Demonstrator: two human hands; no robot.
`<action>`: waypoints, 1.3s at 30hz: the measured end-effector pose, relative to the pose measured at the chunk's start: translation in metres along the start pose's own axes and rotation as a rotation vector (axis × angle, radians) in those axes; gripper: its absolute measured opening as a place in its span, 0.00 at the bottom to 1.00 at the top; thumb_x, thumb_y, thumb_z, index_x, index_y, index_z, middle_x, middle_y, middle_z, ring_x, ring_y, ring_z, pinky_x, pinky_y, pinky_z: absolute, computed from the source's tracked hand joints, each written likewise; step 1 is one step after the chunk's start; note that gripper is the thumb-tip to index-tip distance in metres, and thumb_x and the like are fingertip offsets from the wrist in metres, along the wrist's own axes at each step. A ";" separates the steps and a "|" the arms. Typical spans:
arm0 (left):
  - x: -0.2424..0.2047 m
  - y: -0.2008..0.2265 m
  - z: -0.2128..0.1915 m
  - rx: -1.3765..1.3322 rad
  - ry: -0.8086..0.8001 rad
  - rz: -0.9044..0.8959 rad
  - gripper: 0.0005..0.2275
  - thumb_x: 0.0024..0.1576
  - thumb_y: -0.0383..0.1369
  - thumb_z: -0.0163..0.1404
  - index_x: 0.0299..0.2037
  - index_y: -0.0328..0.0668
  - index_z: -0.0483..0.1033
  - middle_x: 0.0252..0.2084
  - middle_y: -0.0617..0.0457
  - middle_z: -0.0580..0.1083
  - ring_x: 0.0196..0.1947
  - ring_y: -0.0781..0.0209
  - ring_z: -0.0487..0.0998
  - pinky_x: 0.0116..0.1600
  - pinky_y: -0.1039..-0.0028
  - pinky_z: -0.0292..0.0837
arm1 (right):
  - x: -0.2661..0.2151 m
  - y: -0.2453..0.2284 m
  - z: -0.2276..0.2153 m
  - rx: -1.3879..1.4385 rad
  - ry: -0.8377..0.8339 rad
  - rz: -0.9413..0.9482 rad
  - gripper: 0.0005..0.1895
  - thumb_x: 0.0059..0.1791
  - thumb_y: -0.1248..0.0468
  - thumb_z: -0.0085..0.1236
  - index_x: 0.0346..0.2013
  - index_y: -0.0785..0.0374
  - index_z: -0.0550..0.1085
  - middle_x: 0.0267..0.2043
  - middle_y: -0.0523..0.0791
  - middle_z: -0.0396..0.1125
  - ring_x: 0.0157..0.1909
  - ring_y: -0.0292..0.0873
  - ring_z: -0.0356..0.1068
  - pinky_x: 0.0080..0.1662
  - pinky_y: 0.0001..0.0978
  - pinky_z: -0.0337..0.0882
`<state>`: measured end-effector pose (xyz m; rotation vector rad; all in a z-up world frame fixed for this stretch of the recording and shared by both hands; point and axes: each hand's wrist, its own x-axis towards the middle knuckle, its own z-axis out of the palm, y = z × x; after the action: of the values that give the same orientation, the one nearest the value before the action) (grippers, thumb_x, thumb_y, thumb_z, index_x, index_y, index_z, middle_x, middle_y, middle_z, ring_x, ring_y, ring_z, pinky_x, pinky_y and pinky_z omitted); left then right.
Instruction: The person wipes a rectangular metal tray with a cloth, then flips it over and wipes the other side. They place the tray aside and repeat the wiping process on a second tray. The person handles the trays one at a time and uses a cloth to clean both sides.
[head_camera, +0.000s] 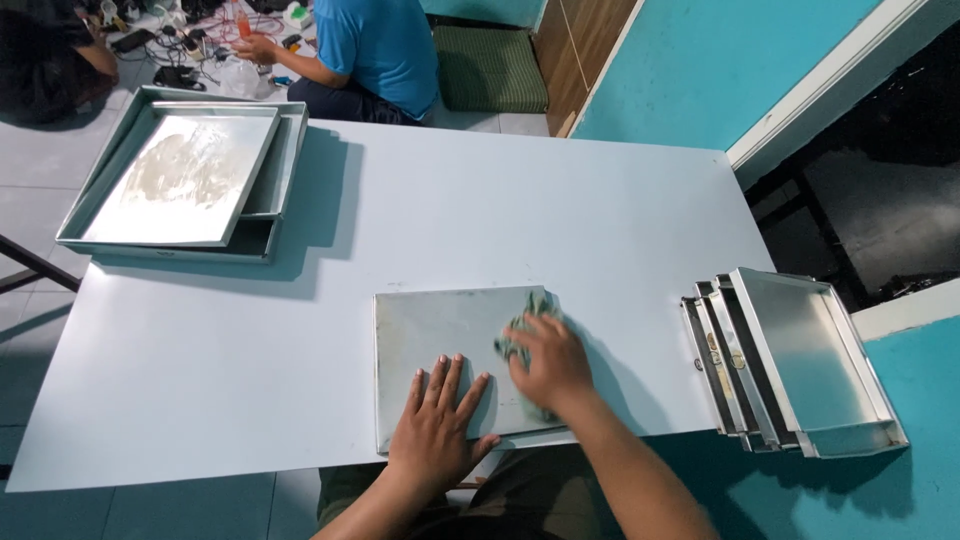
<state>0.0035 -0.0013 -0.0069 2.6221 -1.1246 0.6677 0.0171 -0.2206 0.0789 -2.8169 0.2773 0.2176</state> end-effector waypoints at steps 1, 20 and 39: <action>0.000 0.000 0.000 0.001 0.028 0.002 0.41 0.57 0.70 0.27 0.76 0.57 0.45 0.79 0.42 0.44 0.80 0.43 0.40 0.79 0.50 0.33 | 0.017 0.001 -0.006 0.011 0.008 0.031 0.26 0.48 0.53 0.50 0.61 0.40 0.75 0.72 0.43 0.59 0.74 0.57 0.51 0.69 0.60 0.53; 0.001 0.003 -0.005 -0.020 -0.006 -0.012 0.42 0.56 0.69 0.31 0.76 0.55 0.46 0.79 0.39 0.44 0.80 0.41 0.41 0.78 0.47 0.35 | -0.011 0.023 0.016 0.138 0.120 0.260 0.31 0.46 0.48 0.54 0.65 0.43 0.70 0.65 0.51 0.58 0.62 0.57 0.62 0.57 0.53 0.68; 0.001 0.003 0.002 0.035 0.079 0.003 0.45 0.53 0.71 0.29 0.77 0.57 0.42 0.80 0.43 0.41 0.81 0.44 0.38 0.80 0.51 0.32 | 0.072 -0.010 0.008 -0.072 0.024 -0.135 0.26 0.48 0.59 0.49 0.63 0.47 0.71 0.73 0.49 0.57 0.75 0.58 0.50 0.70 0.58 0.50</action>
<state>0.0026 -0.0042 -0.0085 2.5986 -1.1047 0.7912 0.0881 -0.2206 0.0610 -2.8967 0.0858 0.1664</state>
